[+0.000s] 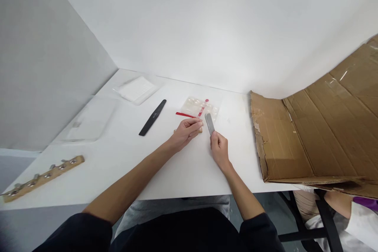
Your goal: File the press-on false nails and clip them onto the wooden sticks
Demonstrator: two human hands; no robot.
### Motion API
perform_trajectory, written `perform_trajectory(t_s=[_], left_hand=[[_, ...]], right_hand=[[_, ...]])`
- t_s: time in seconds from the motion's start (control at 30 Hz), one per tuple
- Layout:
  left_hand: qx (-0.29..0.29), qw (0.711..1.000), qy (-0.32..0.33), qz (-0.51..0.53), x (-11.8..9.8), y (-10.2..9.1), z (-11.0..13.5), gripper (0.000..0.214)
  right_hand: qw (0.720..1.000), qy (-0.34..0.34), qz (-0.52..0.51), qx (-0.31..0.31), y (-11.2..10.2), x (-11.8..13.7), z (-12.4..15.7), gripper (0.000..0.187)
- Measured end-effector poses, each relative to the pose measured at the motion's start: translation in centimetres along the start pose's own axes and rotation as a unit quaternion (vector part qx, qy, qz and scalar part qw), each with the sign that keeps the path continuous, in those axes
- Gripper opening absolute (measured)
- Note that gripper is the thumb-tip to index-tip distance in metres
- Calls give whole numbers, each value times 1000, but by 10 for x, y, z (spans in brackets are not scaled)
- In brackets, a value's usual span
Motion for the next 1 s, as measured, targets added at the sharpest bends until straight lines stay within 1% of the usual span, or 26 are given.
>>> perform_trajectory(t_s=[0.1,0.17,0.3,0.37,0.47,0.53,0.63,0.73,0.8,0.87,0.93,1.0], left_hand=[[-34,999,16,-21,-4,-4,0,44],[-46,998,22,-35,-4,-6,0,45],[-49,998,23,-40,-3,-7,-1,49],[-43,998,19,-31,-2,-7,-1,48],[-23,1000,2,-7,-2,-5,-1,43],[5,1000,-13,17,-2,-2,-1,43],[59,996,-32,58,0,4,0,42],[82,993,-39,78,-3,4,0,45],[74,993,-37,80,-9,0,1,47],[48,995,-22,85,-21,-10,0,50],[11,996,4,89,-34,-22,0,53],[-14,996,24,86,-40,-29,0,54]], right_hand=[[1000,9,-15,2,1,-2,0,63],[1000,6,-11,10,3,-1,0,63],[1000,10,-1,11,2,0,-1,61],[1000,12,3,2,-1,0,-3,54],[1000,12,15,-25,-11,-1,-6,34],[998,14,41,-40,-18,-2,-9,32],[993,8,113,-27,-25,-1,-12,30],[983,-27,181,-2,-33,6,-16,22],[977,-47,207,10,-40,9,-19,17],[970,-59,233,30,-45,9,-20,14],[961,-65,263,60,-44,6,-20,11],[951,-61,294,78,-41,1,-20,12]])
Point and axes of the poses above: each hand's wrist, its own z-axis away from the middle knuckle, its own y-axis out of the palm, x = y × z, the point moved 9 cm from there along -z, towards the middle knuckle, and after that the axes turned 2 degrees about -y, right-handed, at the moved point
